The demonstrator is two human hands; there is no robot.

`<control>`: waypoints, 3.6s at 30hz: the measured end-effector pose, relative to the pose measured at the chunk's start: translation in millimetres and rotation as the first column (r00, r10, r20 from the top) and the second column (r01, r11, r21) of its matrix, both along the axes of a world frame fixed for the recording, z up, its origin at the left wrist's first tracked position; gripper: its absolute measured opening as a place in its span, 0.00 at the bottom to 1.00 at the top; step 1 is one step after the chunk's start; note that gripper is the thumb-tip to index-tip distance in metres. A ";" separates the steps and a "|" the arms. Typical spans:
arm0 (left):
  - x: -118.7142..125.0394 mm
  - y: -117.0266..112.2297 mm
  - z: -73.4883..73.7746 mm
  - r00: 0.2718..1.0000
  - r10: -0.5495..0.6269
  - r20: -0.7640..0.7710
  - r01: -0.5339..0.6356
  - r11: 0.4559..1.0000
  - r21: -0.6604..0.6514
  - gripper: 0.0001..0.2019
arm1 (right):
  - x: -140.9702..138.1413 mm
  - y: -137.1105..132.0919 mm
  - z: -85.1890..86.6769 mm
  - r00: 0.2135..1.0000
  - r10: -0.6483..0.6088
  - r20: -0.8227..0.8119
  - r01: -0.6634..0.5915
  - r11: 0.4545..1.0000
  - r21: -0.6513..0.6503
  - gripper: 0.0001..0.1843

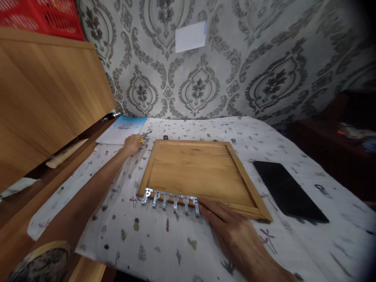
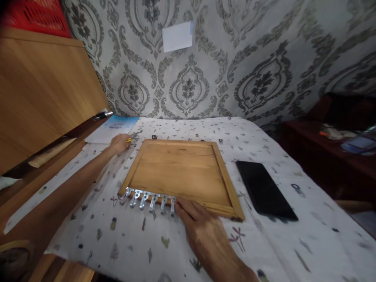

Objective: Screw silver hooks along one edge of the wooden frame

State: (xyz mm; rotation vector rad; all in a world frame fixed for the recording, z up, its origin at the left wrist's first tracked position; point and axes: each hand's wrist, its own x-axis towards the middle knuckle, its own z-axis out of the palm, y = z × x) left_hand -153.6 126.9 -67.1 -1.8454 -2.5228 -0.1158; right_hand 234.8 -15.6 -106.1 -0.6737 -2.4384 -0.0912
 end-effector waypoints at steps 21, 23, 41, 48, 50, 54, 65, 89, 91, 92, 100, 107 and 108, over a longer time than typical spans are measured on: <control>-26.6 5.7 18.0 0.979 -0.093 0.181 0.088 0.996 0.034 0.14 | -2.6 -3.7 2.9 1.000 -0.020 -0.023 0.019 1.000 -0.015 0.23; -30.5 5.7 14.2 0.976 -0.102 0.190 0.109 0.994 -0.025 0.15 | -2.9 -3.1 3.3 0.999 -0.009 -0.033 0.009 1.000 -0.004 0.23; -30.2 8.5 2.0 0.968 -0.239 0.080 0.249 0.955 -0.164 0.16 | -2.6 -2.9 3.5 0.999 -0.001 -0.033 0.001 1.000 -0.008 0.23; -30.7 4.4 1.3 0.957 -0.263 0.125 0.280 0.948 -0.148 0.16 | -3.6 -2.8 3.7 0.999 0.000 -0.044 0.000 1.000 -0.006 0.22; -31.6 2.3 1.2 0.955 -0.263 0.137 0.277 0.955 -0.101 0.15 | -4.1 -2.9 3.3 0.999 0.002 -0.054 -0.003 1.000 -0.002 0.22; -31.1 -4.9 7.9 0.942 -0.278 0.189 0.272 0.961 0.060 0.08 | -4.2 -3.4 4.7 0.998 0.001 -0.056 -0.001 1.000 0.000 0.22; 99.9 -69.4 28.0 0.591 -0.481 0.648 0.526 0.839 0.142 0.12 | -3.1 -7.0 6.6 1.000 -0.026 0.008 0.027 0.994 -0.108 0.23; 179.4 -110.3 28.7 0.569 -0.609 0.553 0.753 0.656 -0.053 0.06 | -2.3 -7.8 9.7 1.000 -0.003 -0.003 0.003 0.990 -0.143 0.16; 181.0 -110.8 28.0 0.577 -0.630 0.520 0.758 0.650 -0.054 0.07 | -2.8 -7.4 9.2 1.000 -0.009 0.004 0.009 0.989 -0.147 0.16; 181.7 -110.9 27.5 0.578 -0.639 0.507 0.761 0.647 -0.051 0.08 | -2.8 -7.3 9.0 1.000 -0.011 0.009 0.012 0.989 -0.147 0.16; 184.7 -111.6 29.4 0.580 -0.664 0.471 0.776 0.627 -0.071 0.09 | -1.7 -8.0 6.9 1.000 0.003 -0.011 -0.005 0.987 -0.158 0.18; 186.9 -112.9 32.7 0.592 -0.651 0.475 0.770 0.630 -0.097 0.09 | -1.8 -7.6 7.0 1.000 0.008 -0.007 -0.009 0.984 -0.179 0.18; 187.2 -112.9 32.6 0.593 -0.653 0.471 0.770 0.631 -0.096 0.09 | -1.7 -7.7 7.0 1.000 0.003 -0.006 -0.004 0.985 -0.175 0.18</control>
